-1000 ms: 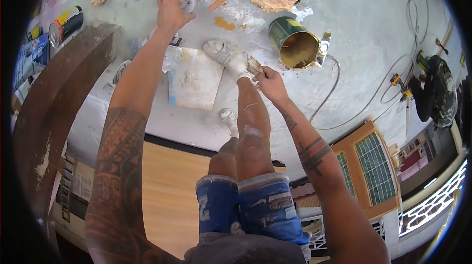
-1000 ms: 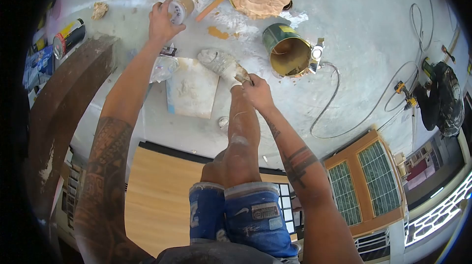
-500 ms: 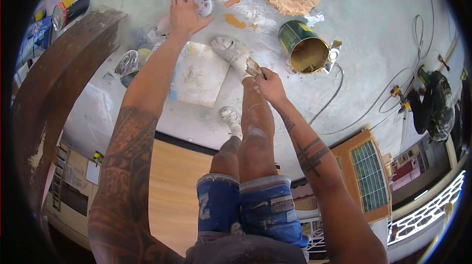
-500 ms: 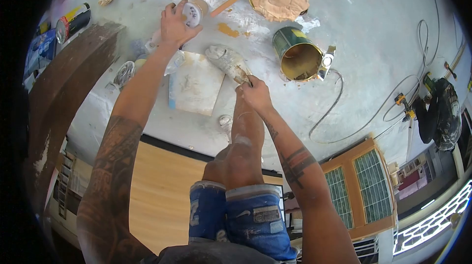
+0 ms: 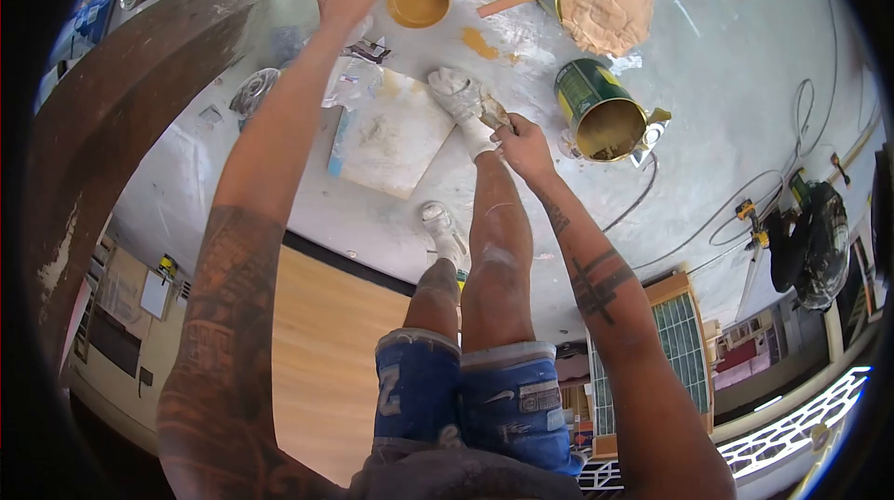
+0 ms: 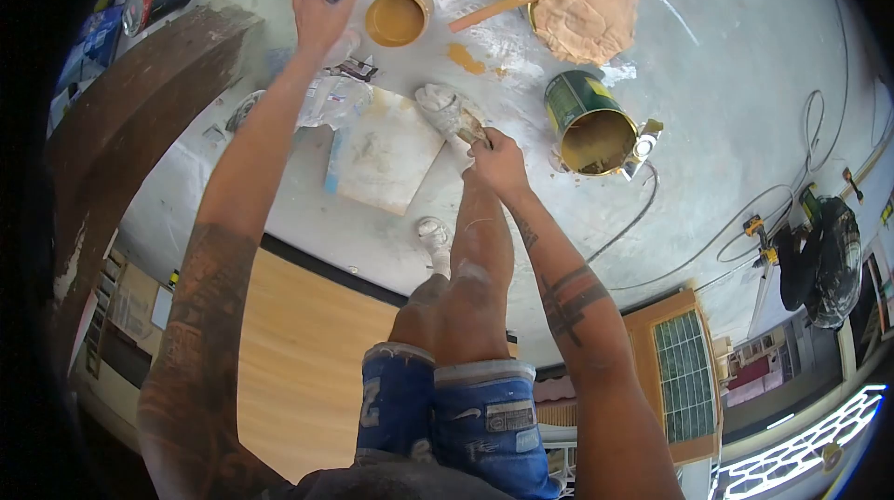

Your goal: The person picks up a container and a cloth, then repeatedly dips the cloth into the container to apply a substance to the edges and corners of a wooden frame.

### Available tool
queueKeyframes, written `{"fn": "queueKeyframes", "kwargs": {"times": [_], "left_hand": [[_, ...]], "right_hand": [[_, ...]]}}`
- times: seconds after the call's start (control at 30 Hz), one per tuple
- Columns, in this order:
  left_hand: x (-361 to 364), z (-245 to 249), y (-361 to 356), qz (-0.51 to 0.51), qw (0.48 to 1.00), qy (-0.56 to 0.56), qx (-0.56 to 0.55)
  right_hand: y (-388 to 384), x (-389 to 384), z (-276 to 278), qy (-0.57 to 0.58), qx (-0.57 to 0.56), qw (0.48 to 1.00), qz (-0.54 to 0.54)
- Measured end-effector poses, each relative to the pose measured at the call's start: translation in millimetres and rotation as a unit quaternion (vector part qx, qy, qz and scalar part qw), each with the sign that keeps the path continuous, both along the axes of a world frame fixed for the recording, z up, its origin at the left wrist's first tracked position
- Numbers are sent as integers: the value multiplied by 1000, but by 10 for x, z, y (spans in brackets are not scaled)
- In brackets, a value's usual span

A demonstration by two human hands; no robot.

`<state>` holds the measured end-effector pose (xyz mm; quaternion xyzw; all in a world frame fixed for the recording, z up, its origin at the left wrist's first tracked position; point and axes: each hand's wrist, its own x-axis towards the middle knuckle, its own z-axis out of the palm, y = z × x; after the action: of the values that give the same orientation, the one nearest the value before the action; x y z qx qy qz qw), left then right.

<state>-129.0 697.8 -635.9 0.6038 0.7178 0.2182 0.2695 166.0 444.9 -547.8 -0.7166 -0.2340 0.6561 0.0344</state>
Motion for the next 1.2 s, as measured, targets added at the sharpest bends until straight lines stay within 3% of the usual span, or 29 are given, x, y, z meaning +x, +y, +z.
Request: {"fn": "queueKeyframes", "kwargs": {"times": [0.07, 0.17, 0.27, 0.37, 0.47, 0.57, 0.63, 0.67, 0.73, 0.8, 0.9, 0.97, 1.0, 1.13, 1.2], "left_hand": [[-230, -287, 273, 99, 966, -183, -156], [-546, -525, 509, 136, 797, -494, -319], [-531, -439, 497, 186, 681, -607, -365], [-362, -285, 455, 228, 651, -623, -369], [-424, -420, 423, 266, 652, -610, -363], [-376, -584, 346, 467, 797, -332, -191], [-354, -506, 73, 287, 927, -203, -129], [-338, -438, -94, 188, 969, -132, -90], [-148, -259, -505, 34, 982, -163, -86], [28, -29, -885, -105, 987, -115, -31], [321, -176, -1255, 25, 980, -134, -142], [349, -558, -1301, 32, 982, -148, -110], [337, -740, -1383, 39, 982, -154, -99], [389, -1101, -1229, -31, 992, -119, -36], [338, -1387, -1081, -45, 985, -166, -23]], "right_hand": [[-35, -15, -62, -2, -11, 1000, -7], [-31, -21, -96, 7, -38, 999, -28], [-87, -6, -189, 12, -28, 999, -13], [-118, 38, -260, 7, -16, 1000, -4], [-125, 145, -317, 7, -21, 1000, -5], [-155, 248, -264, 3, -39, 999, -20], [-128, 286, -166, 0, -50, 999, -21], [-124, 284, -123, 3, -47, 999, -23], [-161, 278, -85, 9, -38, 999, -27], [-166, 275, -62, 0, -36, 999, -19], [-240, 235, -208, -79, 54, 994, 49], [-290, 191, -292, -160, 166, 963, 139], [-165, 130, -149, -165, 152, 970, 90], [20, 74, -47, -143, 293, 944, 49], [100, 105, -22, -111, 330, 937, 21]]}}
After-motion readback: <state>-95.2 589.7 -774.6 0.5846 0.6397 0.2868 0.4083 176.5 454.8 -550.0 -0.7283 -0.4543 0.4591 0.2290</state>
